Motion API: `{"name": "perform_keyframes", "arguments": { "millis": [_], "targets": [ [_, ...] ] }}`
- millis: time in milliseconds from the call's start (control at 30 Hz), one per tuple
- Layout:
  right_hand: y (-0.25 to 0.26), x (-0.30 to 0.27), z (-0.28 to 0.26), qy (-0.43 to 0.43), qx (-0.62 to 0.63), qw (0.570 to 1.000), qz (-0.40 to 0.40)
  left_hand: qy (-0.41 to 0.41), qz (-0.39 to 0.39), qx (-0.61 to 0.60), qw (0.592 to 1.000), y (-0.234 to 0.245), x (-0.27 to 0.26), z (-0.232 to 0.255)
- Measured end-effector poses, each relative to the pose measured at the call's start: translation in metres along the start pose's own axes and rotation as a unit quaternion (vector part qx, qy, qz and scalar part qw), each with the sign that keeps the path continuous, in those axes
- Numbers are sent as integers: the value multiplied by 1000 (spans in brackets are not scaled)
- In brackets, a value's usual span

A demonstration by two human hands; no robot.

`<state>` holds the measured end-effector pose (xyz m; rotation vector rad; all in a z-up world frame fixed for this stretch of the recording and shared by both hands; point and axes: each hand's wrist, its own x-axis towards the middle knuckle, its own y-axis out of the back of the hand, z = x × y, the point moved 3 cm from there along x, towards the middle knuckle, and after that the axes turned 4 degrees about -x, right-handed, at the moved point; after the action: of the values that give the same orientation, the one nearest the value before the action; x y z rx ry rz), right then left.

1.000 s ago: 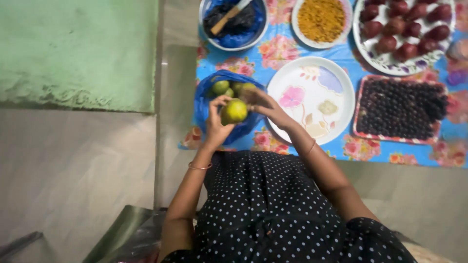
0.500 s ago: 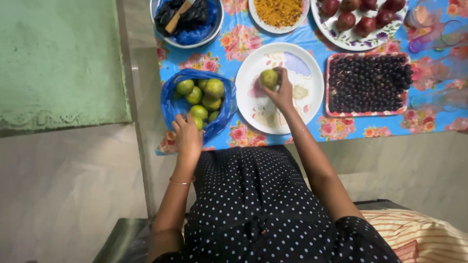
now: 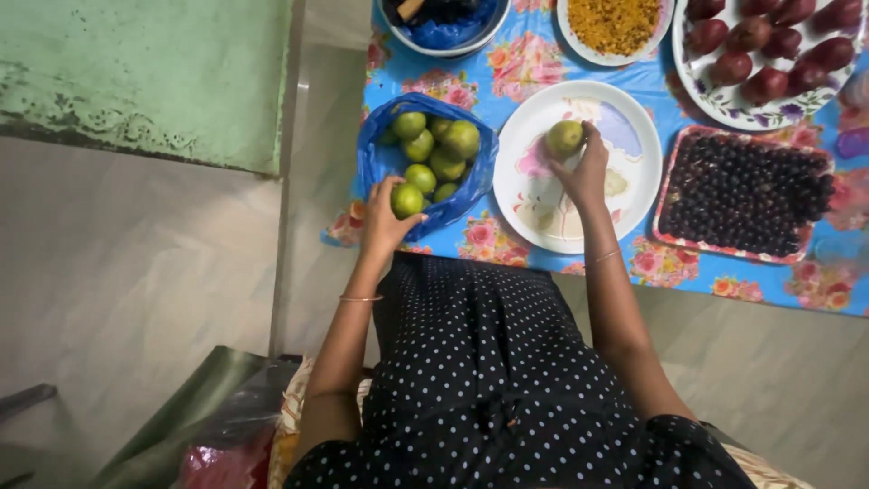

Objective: The person sorts and arranges small green oranges from a plastic bag onto a plate.

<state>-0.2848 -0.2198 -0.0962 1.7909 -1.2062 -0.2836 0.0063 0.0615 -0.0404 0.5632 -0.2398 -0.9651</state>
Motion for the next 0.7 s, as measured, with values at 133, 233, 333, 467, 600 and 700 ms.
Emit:
{"name": "perform_keyframes", "arguments": {
  "millis": [133, 233, 333, 467, 600, 700],
  "targets": [
    [-2, 3, -5, -86, 97, 991, -29, -6, 36, -53, 998, 4, -4, -4],
    [-2, 8, -13, -95, 152, 983, -37, -1, 69, -112, 991, 11, -2, 9],
    [-11, 7, -11, -114, 186, 975, -44, -8, 75, -163, 984, 12, 1, 33],
    [-20, 15, -26, -113, 199, 973, -32, -45, 53, -176, 982, 3, 10, 54],
    [-24, 20, -22, -102, 170, 980, -19, -80, 19, -168, 982, -16, 14, 73],
    [-23, 24, -20, -81, 158, 984, -19, -88, -10, -181, 980, -35, 11, 71]
  ]
}}
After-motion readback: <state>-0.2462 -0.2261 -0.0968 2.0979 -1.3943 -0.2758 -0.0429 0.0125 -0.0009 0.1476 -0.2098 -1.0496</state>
